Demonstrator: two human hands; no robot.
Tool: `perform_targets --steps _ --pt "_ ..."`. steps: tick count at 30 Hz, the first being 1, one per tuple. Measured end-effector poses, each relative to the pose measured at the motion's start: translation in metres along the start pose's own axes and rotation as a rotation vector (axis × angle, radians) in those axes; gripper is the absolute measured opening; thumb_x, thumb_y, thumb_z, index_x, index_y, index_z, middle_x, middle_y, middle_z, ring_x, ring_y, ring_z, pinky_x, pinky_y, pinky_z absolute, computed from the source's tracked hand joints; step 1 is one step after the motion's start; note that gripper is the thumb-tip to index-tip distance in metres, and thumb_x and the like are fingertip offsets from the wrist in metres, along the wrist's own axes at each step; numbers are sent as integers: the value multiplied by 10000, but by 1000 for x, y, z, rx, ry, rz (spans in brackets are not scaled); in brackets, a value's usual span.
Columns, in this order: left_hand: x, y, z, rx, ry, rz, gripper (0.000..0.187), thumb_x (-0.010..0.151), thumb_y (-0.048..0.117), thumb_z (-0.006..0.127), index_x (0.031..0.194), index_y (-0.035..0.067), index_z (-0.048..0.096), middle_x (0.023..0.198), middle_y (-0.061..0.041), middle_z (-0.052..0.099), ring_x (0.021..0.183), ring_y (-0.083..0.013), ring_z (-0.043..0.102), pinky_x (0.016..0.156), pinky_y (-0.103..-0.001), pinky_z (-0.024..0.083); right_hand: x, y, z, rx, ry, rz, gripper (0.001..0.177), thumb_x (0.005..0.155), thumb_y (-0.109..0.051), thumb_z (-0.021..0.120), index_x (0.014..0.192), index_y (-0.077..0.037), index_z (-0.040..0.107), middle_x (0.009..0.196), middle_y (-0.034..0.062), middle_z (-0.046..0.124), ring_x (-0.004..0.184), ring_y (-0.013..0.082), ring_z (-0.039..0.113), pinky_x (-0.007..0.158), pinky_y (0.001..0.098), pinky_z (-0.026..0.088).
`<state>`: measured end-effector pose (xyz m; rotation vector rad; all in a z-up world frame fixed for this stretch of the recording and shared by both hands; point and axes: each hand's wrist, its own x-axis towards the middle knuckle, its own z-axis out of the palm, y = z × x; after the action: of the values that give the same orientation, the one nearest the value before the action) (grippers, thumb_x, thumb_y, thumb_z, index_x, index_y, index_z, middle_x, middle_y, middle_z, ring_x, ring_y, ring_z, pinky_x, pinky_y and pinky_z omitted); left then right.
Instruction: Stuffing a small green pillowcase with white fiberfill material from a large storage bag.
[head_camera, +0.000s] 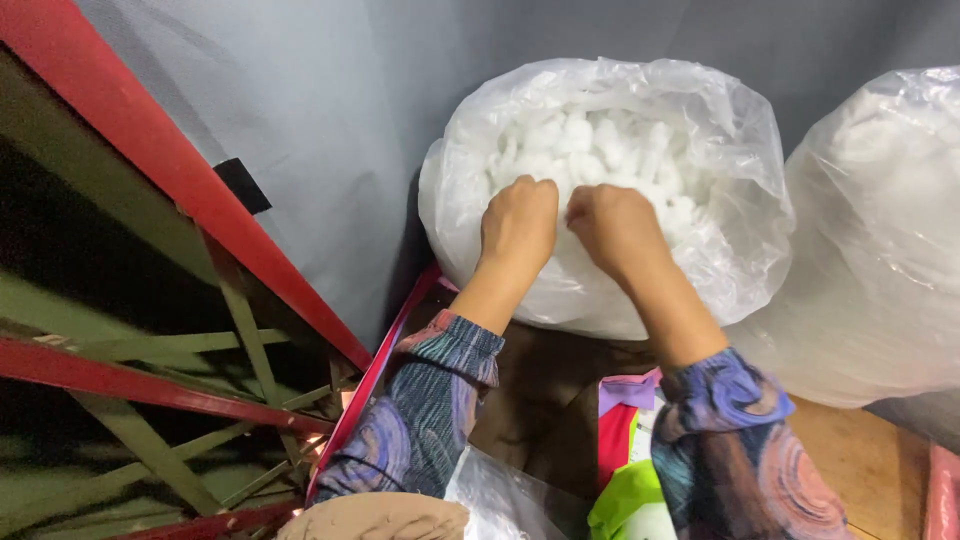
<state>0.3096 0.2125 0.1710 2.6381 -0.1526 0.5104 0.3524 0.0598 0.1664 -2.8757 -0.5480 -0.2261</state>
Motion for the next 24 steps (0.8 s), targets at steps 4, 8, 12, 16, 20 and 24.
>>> perform_targets --steps 4,8,12,16,20,24 --pt "-1 21 -37 -174 80 48 173 884 68 666 1042 53 735 883 -147 659 897 -373 726 763 -491 604 -41 -14 -87 217 122 -7 117 881 -128 761 992 -164 754 903 84 779 925 340 750 832 490 565" --pt "-16 51 -91 -593 116 -43 148 881 148 650 1002 147 735 915 -93 678 954 -339 711 843 -452 576 -66 -21 -147 493 181 74 125 902 -123 730 1025 -138 744 867 62 750 798 181 740 757 326 547" --pt "-26 63 -98 -802 33 -175 191 878 226 657 1044 207 749 927 -47 734 946 -247 719 847 -372 577 -82 -17 -161 794 255 51 234 911 -52 729 1141 -14 713 1031 134 707 839 148 707 758 262 577" --pt "-30 58 -76 -820 -7 -175 249 874 188 665 1108 219 746 1004 -90 747 1031 -298 710 890 -403 570 -89 -31 -155 674 180 13 418 867 -28 765 1274 4 675 1241 337 634 1106 438 681 885 495 567" --pt "-41 53 -74 -777 13 -229 308 873 170 677 1173 231 712 1209 -138 625 1201 -352 633 1008 -434 519 -93 -35 -135 389 85 67 631 786 -45 833 1381 -63 624 1334 365 514 1146 521 635 906 544 583" --pt "-48 50 -75 -701 60 -271 330 883 165 690 1209 212 692 1263 -105 504 1259 -336 588 1035 -419 507 -90 -33 -115 148 -7 120 692 814 -264 851 1440 -118 593 1434 383 456 1195 583 593 953 654 528"
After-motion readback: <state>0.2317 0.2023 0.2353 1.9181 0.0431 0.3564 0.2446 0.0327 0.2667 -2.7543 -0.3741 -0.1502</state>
